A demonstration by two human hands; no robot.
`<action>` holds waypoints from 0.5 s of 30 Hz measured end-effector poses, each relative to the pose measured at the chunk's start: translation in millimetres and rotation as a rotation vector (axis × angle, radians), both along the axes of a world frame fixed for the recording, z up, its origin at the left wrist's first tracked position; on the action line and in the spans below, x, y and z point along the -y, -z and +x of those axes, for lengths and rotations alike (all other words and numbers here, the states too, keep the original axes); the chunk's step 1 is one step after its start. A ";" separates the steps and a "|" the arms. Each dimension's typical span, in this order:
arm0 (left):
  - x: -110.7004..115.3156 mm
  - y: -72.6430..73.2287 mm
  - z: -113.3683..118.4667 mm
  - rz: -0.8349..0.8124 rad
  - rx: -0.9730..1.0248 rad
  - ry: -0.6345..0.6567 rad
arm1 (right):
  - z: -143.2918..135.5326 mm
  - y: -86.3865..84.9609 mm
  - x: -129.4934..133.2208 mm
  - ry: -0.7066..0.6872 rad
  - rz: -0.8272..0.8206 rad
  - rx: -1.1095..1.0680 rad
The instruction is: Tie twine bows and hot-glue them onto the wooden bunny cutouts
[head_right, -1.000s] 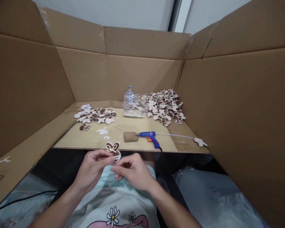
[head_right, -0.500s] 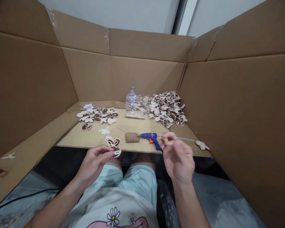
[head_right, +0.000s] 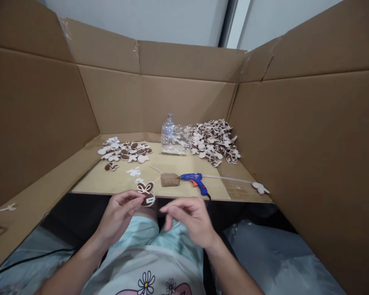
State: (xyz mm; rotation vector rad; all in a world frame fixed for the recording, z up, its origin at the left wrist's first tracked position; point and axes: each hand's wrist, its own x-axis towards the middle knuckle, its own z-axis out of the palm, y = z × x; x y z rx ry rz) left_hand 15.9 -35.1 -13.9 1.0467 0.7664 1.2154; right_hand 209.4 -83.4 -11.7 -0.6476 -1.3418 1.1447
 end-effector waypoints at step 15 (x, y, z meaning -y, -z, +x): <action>4.5 8.1 3.9 0.007 -0.202 0.267 | 6.0 -2.5 -8.3 0.072 -0.079 0.563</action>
